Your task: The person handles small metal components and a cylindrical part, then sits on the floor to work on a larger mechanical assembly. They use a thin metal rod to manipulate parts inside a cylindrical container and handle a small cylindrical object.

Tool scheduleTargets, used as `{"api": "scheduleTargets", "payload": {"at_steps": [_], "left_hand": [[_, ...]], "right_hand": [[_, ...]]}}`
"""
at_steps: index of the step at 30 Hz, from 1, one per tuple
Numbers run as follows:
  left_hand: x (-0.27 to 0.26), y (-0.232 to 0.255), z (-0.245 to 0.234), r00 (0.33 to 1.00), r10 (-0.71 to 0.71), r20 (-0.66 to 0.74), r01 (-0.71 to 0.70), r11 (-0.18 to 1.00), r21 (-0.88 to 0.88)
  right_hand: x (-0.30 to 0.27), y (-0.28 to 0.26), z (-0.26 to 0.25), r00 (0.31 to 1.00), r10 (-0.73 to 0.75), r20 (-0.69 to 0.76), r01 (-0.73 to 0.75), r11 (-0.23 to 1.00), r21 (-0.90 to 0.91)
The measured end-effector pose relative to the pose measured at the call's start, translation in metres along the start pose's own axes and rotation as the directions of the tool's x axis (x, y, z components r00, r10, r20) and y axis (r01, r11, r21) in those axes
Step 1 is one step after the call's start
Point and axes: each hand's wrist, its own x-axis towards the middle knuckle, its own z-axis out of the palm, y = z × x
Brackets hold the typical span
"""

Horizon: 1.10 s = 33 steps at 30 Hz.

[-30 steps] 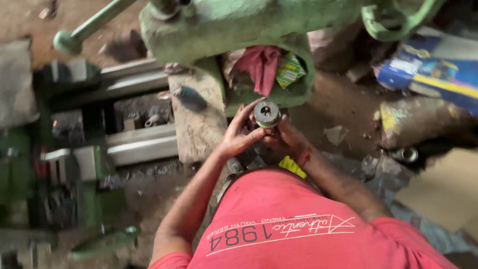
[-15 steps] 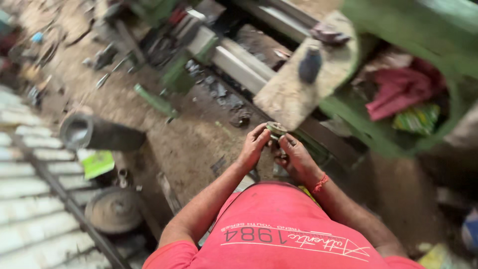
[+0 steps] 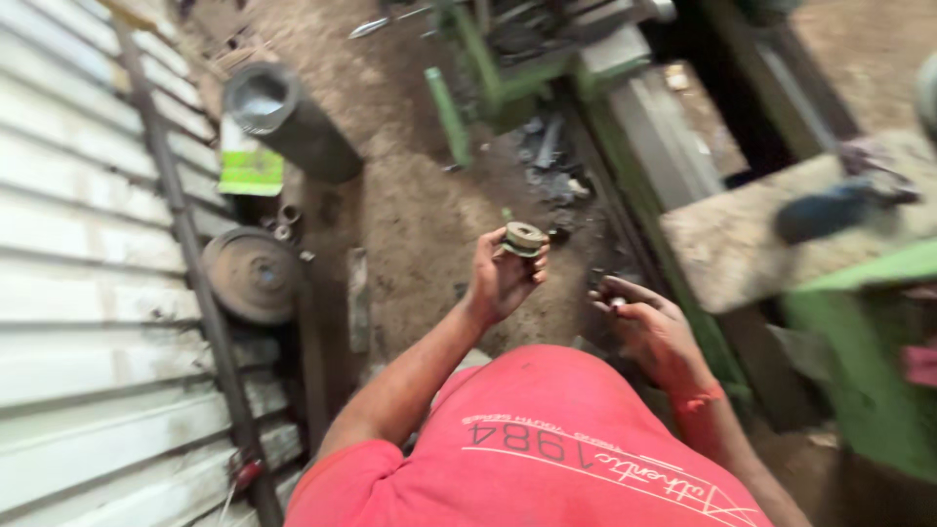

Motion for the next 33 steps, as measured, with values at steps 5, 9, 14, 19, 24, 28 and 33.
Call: {"api": "scheduleTargets", "payload": {"at_steps": [5, 9, 14, 19, 24, 28, 33], "left_hand": [[-0.03, 0.1, -0.035, 1.0, -0.009, -0.019, 0.01, 0.999, 0.053], [-0.048, 0.166, -0.068, 0.995, 0.0, 0.099, -0.011, 0.993, 0.119], [-0.064, 0.228, -0.084, 0.994, 0.005, 0.111, -0.031, 0.97, 0.239], [-0.059, 0.259, -0.089, 0.966, 0.167, -0.196, -0.037, 0.843, 0.536], [-0.055, 0.323, -0.078, 0.959, 0.231, -0.165, -0.071, 0.758, 0.648], [-0.034, 0.382, -0.085, 0.918, 0.359, -0.169, -0.144, 0.697, 0.703], [0.013, 0.456, -0.083, 0.807, 0.516, -0.288, -0.18, 0.679, 0.711]], "right_hand": [[0.044, 0.035, 0.073, 0.996, 0.033, -0.082, -0.038, 0.997, -0.07], [0.083, 0.057, 0.133, 0.998, -0.026, -0.054, 0.011, 0.964, -0.266], [0.105, 0.034, 0.258, 0.966, -0.239, 0.099, 0.257, 0.847, -0.465], [0.137, 0.012, 0.353, 0.853, -0.425, 0.304, 0.516, 0.597, -0.614], [0.197, 0.005, 0.411, 0.704, -0.464, 0.537, 0.687, 0.255, -0.68], [0.259, 0.0, 0.445, 0.636, -0.454, 0.624, 0.753, 0.189, -0.63], [0.342, -0.027, 0.503, 0.585, -0.42, 0.694, 0.808, 0.23, -0.542]]}}
